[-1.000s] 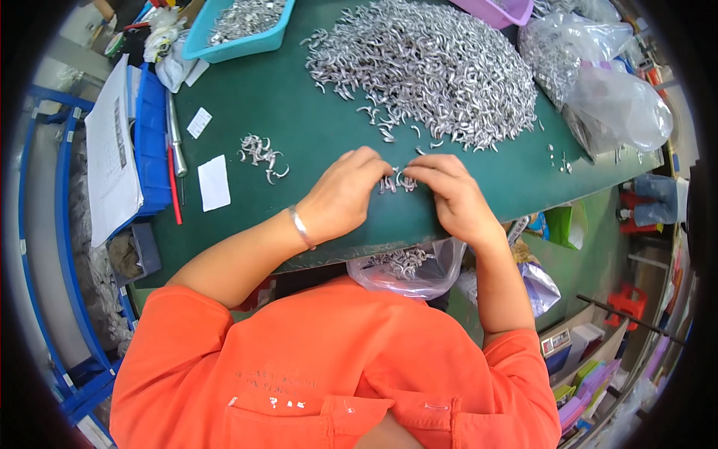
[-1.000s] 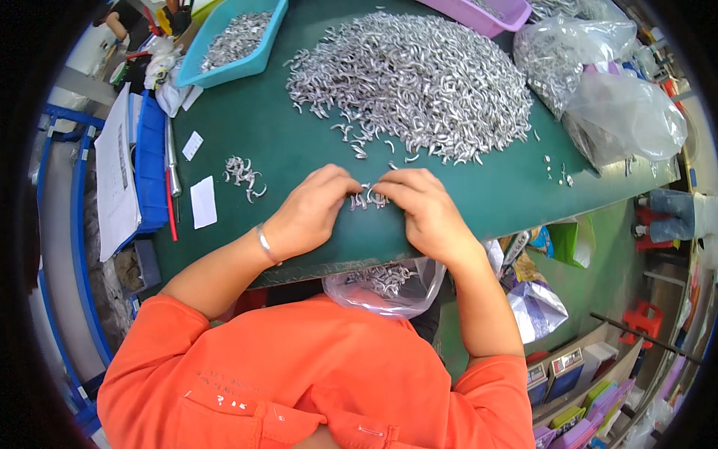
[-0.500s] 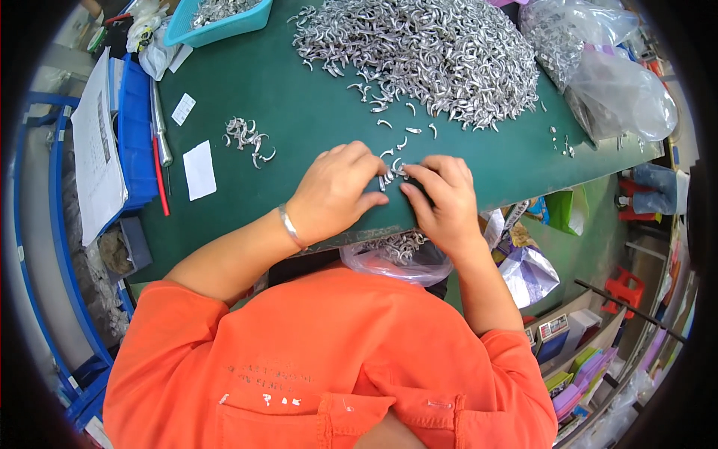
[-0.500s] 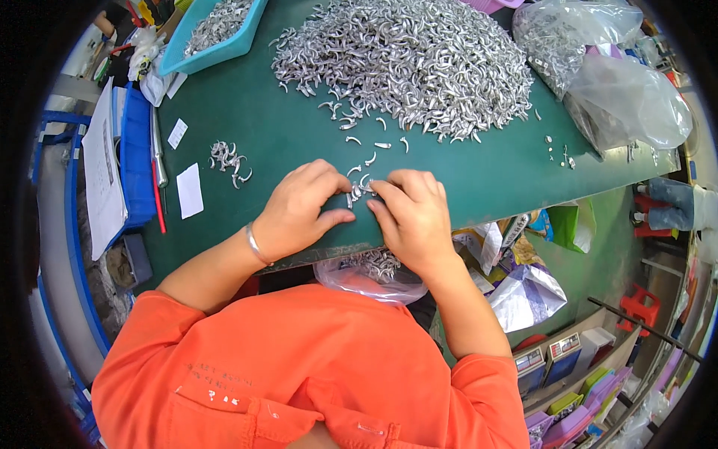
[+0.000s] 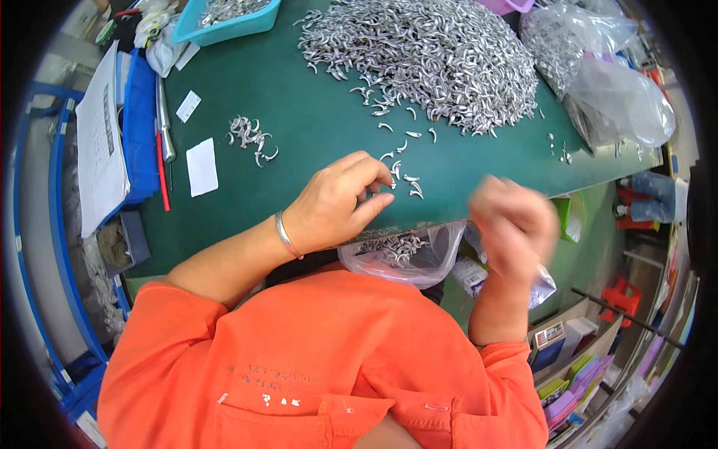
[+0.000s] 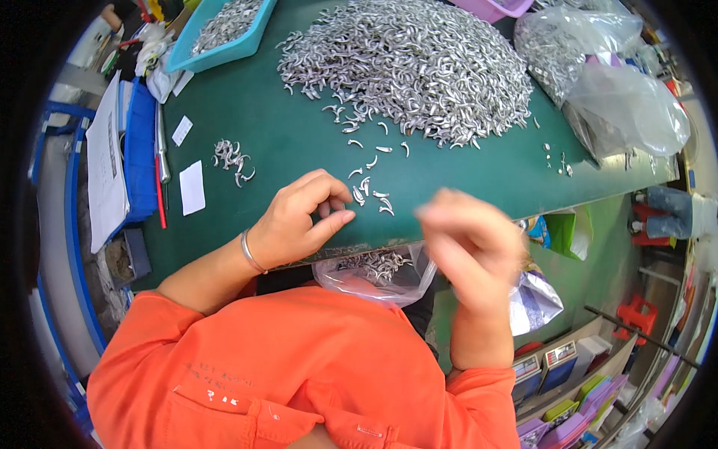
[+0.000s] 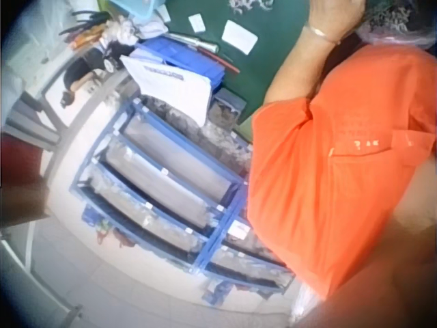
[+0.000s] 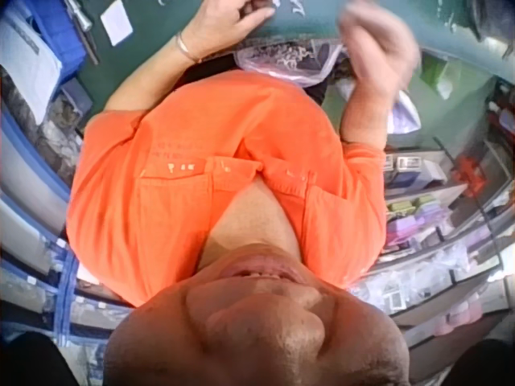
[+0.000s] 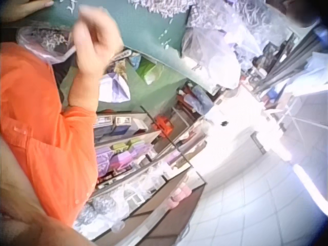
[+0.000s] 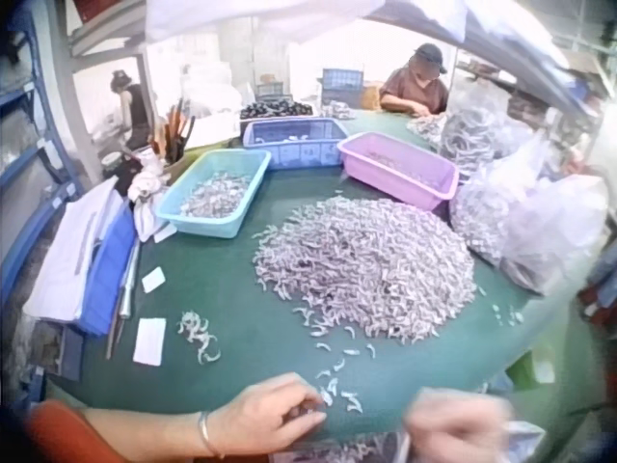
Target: The person sorts small, silver, curved metal pieces from a large pile on a green table into a clear plastic bag. The person uses both hands to pick up the pieces and place them into the bag, occasionally moving the pile to access more items.
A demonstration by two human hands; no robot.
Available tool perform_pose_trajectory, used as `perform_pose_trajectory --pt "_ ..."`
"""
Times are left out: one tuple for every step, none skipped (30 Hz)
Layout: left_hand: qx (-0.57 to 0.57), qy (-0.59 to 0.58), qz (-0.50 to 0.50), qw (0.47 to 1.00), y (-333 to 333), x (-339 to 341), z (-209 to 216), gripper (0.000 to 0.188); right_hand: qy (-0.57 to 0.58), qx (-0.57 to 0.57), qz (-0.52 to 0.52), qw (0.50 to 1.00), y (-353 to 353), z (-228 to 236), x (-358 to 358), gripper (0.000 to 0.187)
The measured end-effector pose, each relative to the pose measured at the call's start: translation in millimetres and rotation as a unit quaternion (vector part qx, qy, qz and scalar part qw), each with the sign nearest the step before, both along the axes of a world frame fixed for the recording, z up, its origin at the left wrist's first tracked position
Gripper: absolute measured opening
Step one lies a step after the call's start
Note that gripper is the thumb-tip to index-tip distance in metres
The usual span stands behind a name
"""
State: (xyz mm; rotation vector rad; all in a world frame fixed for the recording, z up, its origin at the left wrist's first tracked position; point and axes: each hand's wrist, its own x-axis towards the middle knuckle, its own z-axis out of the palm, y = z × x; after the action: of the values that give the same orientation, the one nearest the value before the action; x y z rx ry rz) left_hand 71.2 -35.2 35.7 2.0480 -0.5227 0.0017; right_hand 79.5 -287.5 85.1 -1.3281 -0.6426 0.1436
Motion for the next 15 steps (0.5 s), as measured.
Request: perform_pose_trajectory --pt "0.023 -0.001 0.008 1.0 1 2 -2 0.02 0.027 0.163 0.151 0.975 -11 20 1 0.018" --pt "0.042 -0.002 -0.004 0.999 -2 7 -6 0.021 -0.047 0.259 0.252 0.931 -10 42 -1 0.021" --pt "0.05 0.002 0.015 0.999 -3 8 -12 0.022 -0.1 0.342 0.399 0.845 -4 59 4 0.024" --pt "0.057 -0.007 0.018 0.998 -2 8 -13 0.022 -0.119 0.362 0.413 0.827 6 70 -8 0.023" --pt "0.065 -0.017 0.023 0.997 -1 9 -14 0.023 -0.138 0.382 0.427 0.808 15 82 -20 0.027" --pt "0.071 -0.025 0.027 0.997 0 8 -15 0.023 -0.088 0.375 0.441 0.811 19 93 -23 0.029" --pt "0.083 -0.037 0.026 0.996 0 7 -18 0.023 -0.037 0.371 0.45 0.811 23 103 -27 0.031" --pt "0.094 -0.05 0.023 0.994 0 9 -22 0.024 -0.04 0.37 0.454 0.81 24 105 -27 0.03" --pt "0.106 -0.063 0.02 0.992 -1 10 -23 0.025 -0.044 0.369 0.457 0.809 24 107 -29 0.03" --pt "0.108 -0.06 0.017 0.992 0 11 -22 0.025 -0.047 0.368 0.459 0.807 24 108 -32 0.03" --pt "0.112 -0.057 0.017 0.992 1 9 -22 0.026 -0.02 0.371 0.483 0.793 25 111 -35 0.028" --pt "0.117 -0.053 0.019 0.992 3 8 -21 0.026 -0.043 0.368 0.463 0.805 21 113 -40 0.028" --pt "0.117 -0.049 0.021 0.992 5 6 -21 0.026 -0.067 0.365 0.443 0.816 13 114 -47 0.028" --pt "0.101 -0.06 0.0 0.993 0 10 -22 0.026 -0.083 0.321 0.438 0.835 8 130 -47 0.023" --pt "0.101 -0.068 0.003 0.993 0 10 -25 0.026 -0.099 0.289 0.453 0.838 2 136 -40 0.021"
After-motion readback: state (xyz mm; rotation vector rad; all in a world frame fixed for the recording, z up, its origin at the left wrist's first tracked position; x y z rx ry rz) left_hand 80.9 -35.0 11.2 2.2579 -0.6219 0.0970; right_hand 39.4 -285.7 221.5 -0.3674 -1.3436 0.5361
